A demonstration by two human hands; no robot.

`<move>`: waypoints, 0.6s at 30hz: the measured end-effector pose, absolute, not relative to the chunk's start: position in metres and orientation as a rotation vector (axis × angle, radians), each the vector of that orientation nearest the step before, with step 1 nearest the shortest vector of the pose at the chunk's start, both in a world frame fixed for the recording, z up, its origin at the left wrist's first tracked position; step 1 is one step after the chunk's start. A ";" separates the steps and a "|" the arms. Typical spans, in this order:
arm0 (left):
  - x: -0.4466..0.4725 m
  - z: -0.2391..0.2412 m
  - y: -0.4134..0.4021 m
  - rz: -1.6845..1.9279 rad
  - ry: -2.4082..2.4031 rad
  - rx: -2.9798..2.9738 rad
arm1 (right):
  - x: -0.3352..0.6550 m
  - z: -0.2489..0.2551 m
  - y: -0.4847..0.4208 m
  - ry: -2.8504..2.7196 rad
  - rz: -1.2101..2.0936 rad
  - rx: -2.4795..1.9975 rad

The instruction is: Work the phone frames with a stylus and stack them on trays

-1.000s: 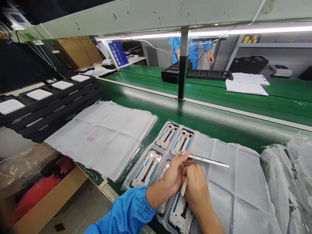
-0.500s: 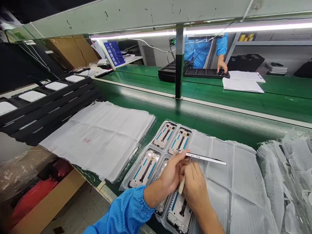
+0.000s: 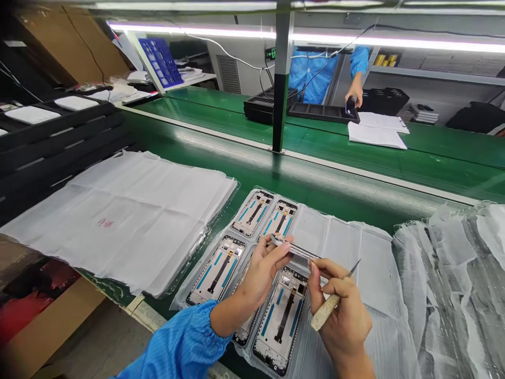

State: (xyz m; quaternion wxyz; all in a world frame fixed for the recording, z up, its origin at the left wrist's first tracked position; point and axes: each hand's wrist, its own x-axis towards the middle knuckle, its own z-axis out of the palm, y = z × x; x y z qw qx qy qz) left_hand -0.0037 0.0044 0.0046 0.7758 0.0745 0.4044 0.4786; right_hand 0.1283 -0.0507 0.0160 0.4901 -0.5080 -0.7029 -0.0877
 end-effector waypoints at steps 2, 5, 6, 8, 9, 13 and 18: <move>-0.004 0.002 0.002 1.033 0.876 0.219 | 0.130 0.020 -0.052 -1.747 -0.254 -1.267; -0.004 -0.001 -0.001 1.030 0.855 0.267 | 0.129 0.024 -0.052 -1.827 -0.290 -1.280; -0.005 -0.002 -0.002 1.029 0.847 0.277 | 0.129 0.024 -0.052 -1.833 -0.272 -1.285; -0.006 -0.003 -0.003 1.026 0.834 0.314 | 0.128 0.025 -0.052 -1.831 -0.239 -1.302; -0.006 -0.003 -0.003 1.025 0.829 0.337 | 0.128 0.024 -0.053 -1.834 -0.216 -1.304; -0.007 -0.003 -0.006 1.029 0.831 0.414 | 0.128 0.023 -0.054 -1.869 -0.115 -1.274; -0.009 -0.004 -0.010 1.041 0.815 0.526 | 0.130 0.020 -0.057 -1.903 0.019 -1.225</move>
